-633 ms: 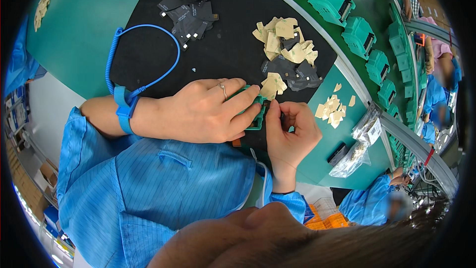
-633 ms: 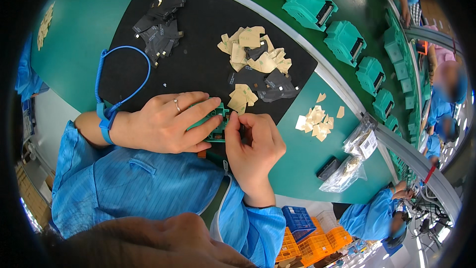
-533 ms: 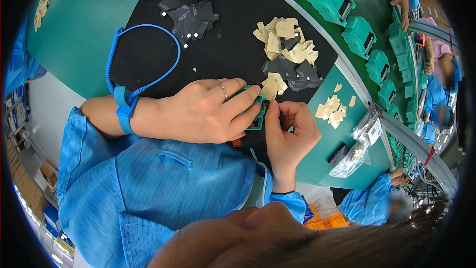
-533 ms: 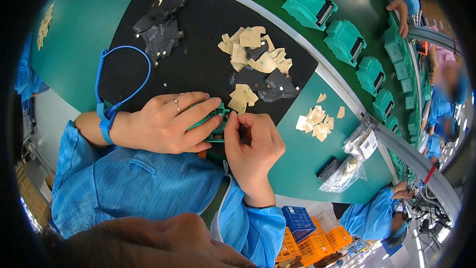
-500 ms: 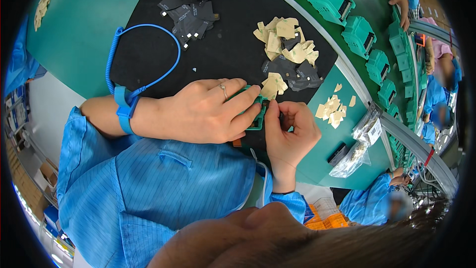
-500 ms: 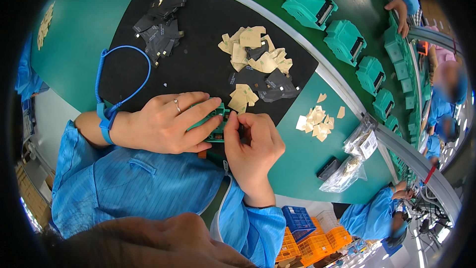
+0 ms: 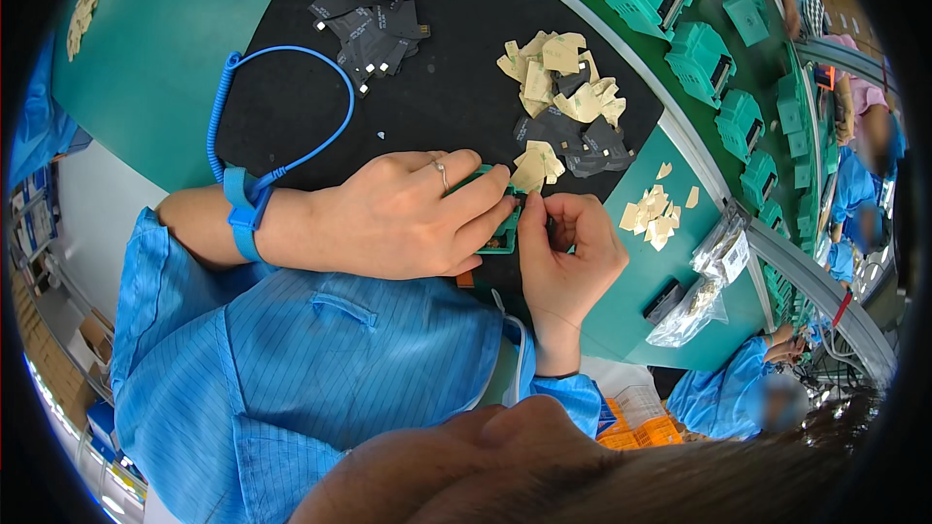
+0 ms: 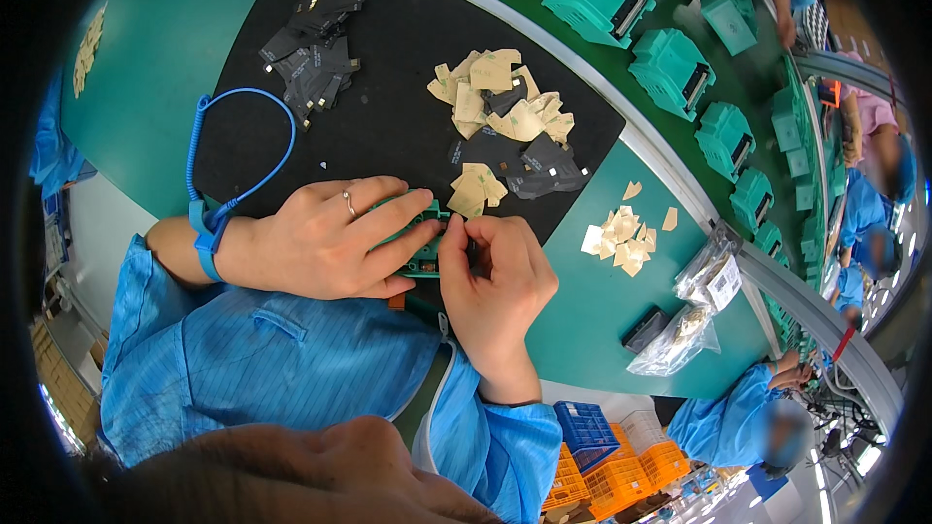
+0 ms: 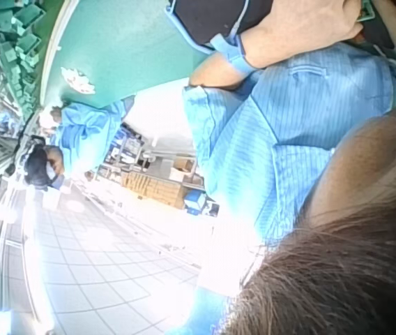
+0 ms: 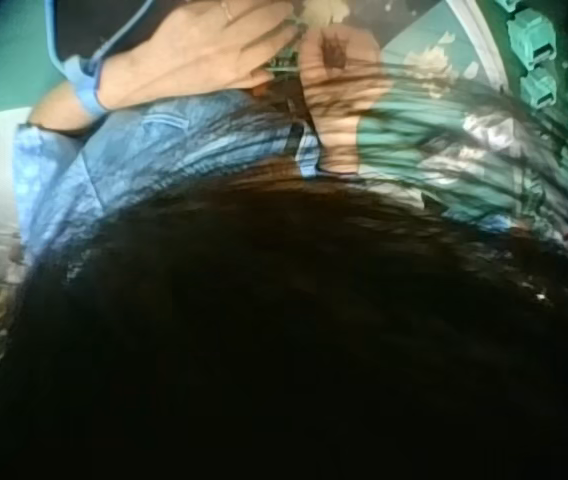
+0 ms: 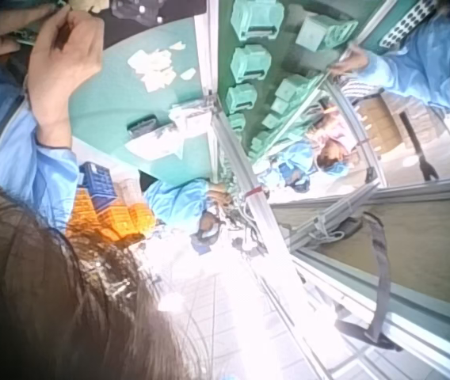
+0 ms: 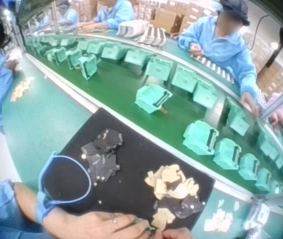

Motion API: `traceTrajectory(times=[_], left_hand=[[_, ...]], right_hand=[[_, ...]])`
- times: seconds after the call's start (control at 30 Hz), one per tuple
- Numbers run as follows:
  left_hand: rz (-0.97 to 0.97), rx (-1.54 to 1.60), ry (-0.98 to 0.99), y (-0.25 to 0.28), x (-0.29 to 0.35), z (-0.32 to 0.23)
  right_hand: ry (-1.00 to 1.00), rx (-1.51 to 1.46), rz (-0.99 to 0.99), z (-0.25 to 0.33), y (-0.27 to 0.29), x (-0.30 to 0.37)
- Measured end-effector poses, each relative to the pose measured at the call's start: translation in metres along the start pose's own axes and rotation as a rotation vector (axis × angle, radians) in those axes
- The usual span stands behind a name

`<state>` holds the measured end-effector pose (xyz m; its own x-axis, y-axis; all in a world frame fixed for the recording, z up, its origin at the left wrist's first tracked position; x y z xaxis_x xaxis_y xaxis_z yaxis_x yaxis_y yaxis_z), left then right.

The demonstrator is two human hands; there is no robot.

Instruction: Manually assemble plastic and electronic components on a production line.

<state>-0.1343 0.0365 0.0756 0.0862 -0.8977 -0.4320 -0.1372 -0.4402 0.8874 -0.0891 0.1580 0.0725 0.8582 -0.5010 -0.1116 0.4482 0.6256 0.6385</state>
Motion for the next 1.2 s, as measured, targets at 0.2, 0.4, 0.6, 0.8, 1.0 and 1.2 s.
traceTrajectory(times=[0.2, 0.4, 0.6, 0.8, 1.0, 1.2], left_hand=[[0.011, -0.010, -0.003, 0.000, 0.000, 0.001], [0.044, -0.001, 0.007, -0.002, 0.000, 0.003], [0.070, 0.032, 0.027, -0.003, -0.002, 0.005], [0.079, 0.076, 0.076, 0.005, -0.007, 0.010], [0.063, 0.118, 0.049, 0.004, -0.006, 0.008], [-0.379, 0.449, 0.032, 0.002, 0.019, 0.006]], right_hand=[[-0.073, -0.053, 0.036, -0.008, -0.002, -0.003], [-0.128, -0.192, 0.072, -0.029, -0.012, -0.004], [-0.132, -0.211, 0.081, -0.041, -0.016, -0.002], [-0.222, -0.188, 0.010, -0.041, 0.000, -0.002], [-0.437, -0.620, 0.170, -0.038, -0.002, 0.003], [-0.367, -0.684, 0.225, -0.009, 0.009, 0.009]])
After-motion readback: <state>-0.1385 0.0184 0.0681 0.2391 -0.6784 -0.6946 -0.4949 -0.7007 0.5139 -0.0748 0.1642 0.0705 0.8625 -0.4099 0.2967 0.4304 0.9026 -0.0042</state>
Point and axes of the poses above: each hand's wrist, its own x-axis away from the middle knuckle, its own y-axis out of the back of the hand, z = x × y, the point moved 7 cm from there along -x, towards the middle knuckle, and after that the axes turned 5 degrees about -y, right-handed, at the moved point
